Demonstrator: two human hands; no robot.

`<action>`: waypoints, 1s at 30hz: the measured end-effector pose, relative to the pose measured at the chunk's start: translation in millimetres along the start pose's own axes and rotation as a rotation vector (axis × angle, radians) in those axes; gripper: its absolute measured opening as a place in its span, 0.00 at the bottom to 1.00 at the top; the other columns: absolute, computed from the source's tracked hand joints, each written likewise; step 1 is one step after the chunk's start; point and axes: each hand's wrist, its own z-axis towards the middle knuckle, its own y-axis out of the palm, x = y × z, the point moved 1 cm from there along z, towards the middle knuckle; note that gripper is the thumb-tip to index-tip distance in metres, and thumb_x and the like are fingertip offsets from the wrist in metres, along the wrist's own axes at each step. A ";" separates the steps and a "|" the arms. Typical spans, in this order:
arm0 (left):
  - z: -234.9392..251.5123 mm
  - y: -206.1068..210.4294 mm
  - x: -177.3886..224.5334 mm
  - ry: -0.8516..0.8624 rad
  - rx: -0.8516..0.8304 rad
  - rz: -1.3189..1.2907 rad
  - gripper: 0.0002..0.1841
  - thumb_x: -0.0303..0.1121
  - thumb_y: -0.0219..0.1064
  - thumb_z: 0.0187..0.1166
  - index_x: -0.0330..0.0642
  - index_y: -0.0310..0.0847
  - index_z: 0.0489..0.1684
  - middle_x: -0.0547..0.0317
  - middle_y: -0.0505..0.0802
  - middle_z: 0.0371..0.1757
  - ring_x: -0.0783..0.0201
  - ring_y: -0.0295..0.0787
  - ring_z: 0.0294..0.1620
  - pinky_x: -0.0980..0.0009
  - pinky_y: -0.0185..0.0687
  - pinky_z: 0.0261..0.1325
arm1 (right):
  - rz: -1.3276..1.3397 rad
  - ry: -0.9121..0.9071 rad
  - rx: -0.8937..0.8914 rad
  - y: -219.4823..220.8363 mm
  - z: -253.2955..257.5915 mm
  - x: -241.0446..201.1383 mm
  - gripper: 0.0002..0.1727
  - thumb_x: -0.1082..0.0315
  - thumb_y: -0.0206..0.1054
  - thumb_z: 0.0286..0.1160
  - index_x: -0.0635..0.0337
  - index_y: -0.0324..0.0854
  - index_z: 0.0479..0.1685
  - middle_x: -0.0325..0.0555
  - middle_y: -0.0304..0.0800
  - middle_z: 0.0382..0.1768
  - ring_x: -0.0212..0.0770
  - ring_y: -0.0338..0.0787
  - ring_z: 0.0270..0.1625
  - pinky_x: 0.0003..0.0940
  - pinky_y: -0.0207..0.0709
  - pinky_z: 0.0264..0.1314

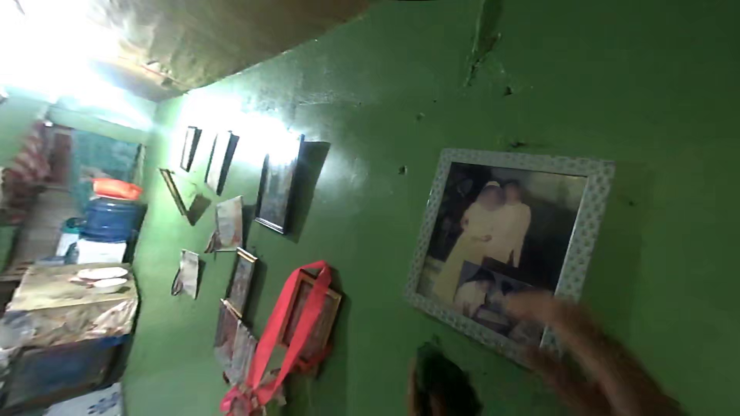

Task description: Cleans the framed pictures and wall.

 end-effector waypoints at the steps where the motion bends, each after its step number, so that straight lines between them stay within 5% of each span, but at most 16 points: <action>1: 19.2 -6.2 -3.6 0.026 0.070 0.047 0.28 0.27 0.44 0.91 0.22 0.44 0.87 0.41 0.80 0.71 0.71 0.91 0.53 0.69 0.91 0.54 | -0.223 -0.103 0.098 -18.6 23.2 16.2 0.25 0.48 0.56 0.87 0.58 0.85 0.65 0.53 0.88 0.65 0.53 0.84 0.71 0.57 0.76 0.72; 4: 81.8 -12.0 -18.9 0.247 0.206 0.353 0.28 0.30 0.46 0.91 0.18 0.50 0.86 0.26 0.68 0.83 0.63 0.76 0.78 0.71 0.73 0.77 | -0.616 -0.224 0.205 -66.0 91.7 60.5 0.28 0.51 0.54 0.86 0.61 0.82 0.72 0.67 0.75 0.78 0.72 0.70 0.82 0.73 0.61 0.79; 7: 127.6 -3.3 -48.3 0.343 0.158 0.584 0.26 0.29 0.49 0.90 0.26 0.59 0.86 0.29 0.75 0.81 0.46 0.76 0.80 0.57 0.71 0.80 | -0.838 -0.165 0.171 -77.0 121.0 99.8 0.33 0.47 0.50 0.90 0.59 0.71 0.85 0.70 0.59 0.88 0.79 0.52 0.90 0.81 0.39 0.85; 13: 120.4 22.1 -84.9 0.537 0.039 0.802 0.18 0.20 0.56 0.81 0.26 0.85 0.64 0.25 0.77 0.78 0.21 0.67 0.81 0.39 0.68 0.80 | -0.886 -0.167 0.176 -70.8 126.2 107.8 0.31 0.52 0.49 0.91 0.63 0.69 0.84 0.68 0.69 0.82 0.76 0.62 0.86 0.76 0.50 0.83; 18: 55.5 39.7 -91.7 0.603 -0.061 0.574 0.14 0.19 0.57 0.78 0.28 0.89 0.52 0.28 0.84 0.72 0.36 0.74 0.80 0.51 0.72 0.81 | -0.896 -0.159 0.179 -69.5 126.6 106.5 0.30 0.53 0.49 0.92 0.61 0.68 0.85 0.68 0.68 0.83 0.77 0.61 0.86 0.77 0.51 0.82; 20: 15.9 51.3 -92.3 0.591 -0.213 0.427 0.12 0.25 0.57 0.85 0.40 0.88 0.54 0.43 0.83 0.75 0.52 0.67 0.87 0.58 0.63 0.87 | -0.888 -0.170 0.184 -69.7 127.1 106.9 0.31 0.52 0.48 0.92 0.62 0.68 0.85 0.68 0.68 0.83 0.77 0.61 0.86 0.77 0.51 0.81; 23: -18.8 64.2 -80.0 0.603 -0.398 0.448 0.13 0.23 0.61 0.82 0.41 0.92 0.54 0.42 0.86 0.72 0.49 0.66 0.87 0.57 0.53 0.89 | -0.876 -0.164 0.174 -70.5 126.4 106.6 0.31 0.52 0.48 0.92 0.62 0.69 0.85 0.69 0.68 0.83 0.78 0.61 0.86 0.79 0.49 0.81; 27: 13.3 40.7 -84.2 0.735 -0.384 0.512 0.11 0.26 0.62 0.83 0.44 0.92 0.45 0.48 0.89 0.69 0.53 0.70 0.85 0.61 0.60 0.88 | -0.882 -0.170 0.172 -72.8 126.5 110.5 0.31 0.51 0.48 0.92 0.61 0.69 0.85 0.68 0.68 0.83 0.78 0.61 0.86 0.79 0.49 0.81; 29: 43.8 18.6 -93.5 0.811 -0.224 0.591 0.10 0.29 0.60 0.84 0.46 0.90 0.39 0.55 0.90 0.67 0.59 0.72 0.83 0.66 0.63 0.86 | -0.885 -0.177 0.172 -72.8 126.5 109.7 0.31 0.51 0.48 0.92 0.61 0.69 0.85 0.68 0.69 0.82 0.77 0.61 0.86 0.78 0.49 0.82; 30: 60.1 7.7 -96.5 0.831 -0.136 0.644 0.11 0.28 0.60 0.82 0.43 0.91 0.37 0.50 0.92 0.63 0.56 0.76 0.80 0.65 0.66 0.84 | -0.886 -0.181 0.174 -73.0 126.0 108.7 0.31 0.51 0.48 0.92 0.62 0.69 0.84 0.68 0.69 0.82 0.77 0.62 0.86 0.77 0.49 0.82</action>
